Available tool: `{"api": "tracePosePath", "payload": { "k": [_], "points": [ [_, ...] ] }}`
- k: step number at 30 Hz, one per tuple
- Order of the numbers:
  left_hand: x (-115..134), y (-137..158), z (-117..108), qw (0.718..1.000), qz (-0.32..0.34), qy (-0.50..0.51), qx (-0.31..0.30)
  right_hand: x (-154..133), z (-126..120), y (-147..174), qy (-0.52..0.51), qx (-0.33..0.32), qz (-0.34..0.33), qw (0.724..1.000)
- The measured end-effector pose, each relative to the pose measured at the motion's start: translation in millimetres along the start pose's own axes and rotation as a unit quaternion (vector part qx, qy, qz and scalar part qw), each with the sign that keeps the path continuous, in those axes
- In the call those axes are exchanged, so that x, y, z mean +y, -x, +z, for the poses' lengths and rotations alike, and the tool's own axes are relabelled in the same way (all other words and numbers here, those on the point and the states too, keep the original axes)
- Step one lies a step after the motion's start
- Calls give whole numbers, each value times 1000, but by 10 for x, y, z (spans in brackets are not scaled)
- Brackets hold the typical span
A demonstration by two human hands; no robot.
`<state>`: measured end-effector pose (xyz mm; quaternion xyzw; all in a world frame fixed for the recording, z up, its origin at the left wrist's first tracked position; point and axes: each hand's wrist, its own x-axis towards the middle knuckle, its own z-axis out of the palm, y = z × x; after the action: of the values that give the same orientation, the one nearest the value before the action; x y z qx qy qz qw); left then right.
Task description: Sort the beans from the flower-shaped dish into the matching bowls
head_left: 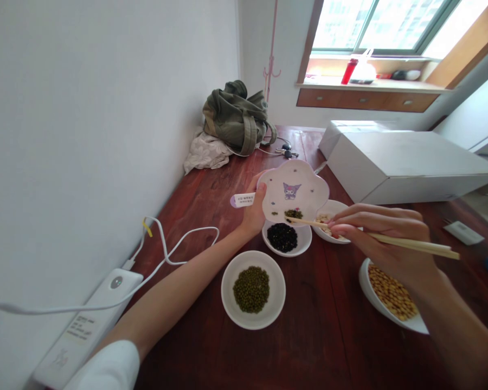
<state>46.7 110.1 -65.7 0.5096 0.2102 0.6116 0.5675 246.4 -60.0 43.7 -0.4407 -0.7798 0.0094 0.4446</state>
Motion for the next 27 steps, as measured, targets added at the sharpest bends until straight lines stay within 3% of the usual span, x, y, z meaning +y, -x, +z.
{"api": "tracePosePath", "payload": {
  "k": [21,27],
  "points": [
    [-90,-98,-62,997,56,-44,9,-74,-64,-57,-15,-17,-21,1000],
    [-44,-74,-40,995,70,-73,-6,-43,-189,-62,10,12,-32,999]
  ]
}}
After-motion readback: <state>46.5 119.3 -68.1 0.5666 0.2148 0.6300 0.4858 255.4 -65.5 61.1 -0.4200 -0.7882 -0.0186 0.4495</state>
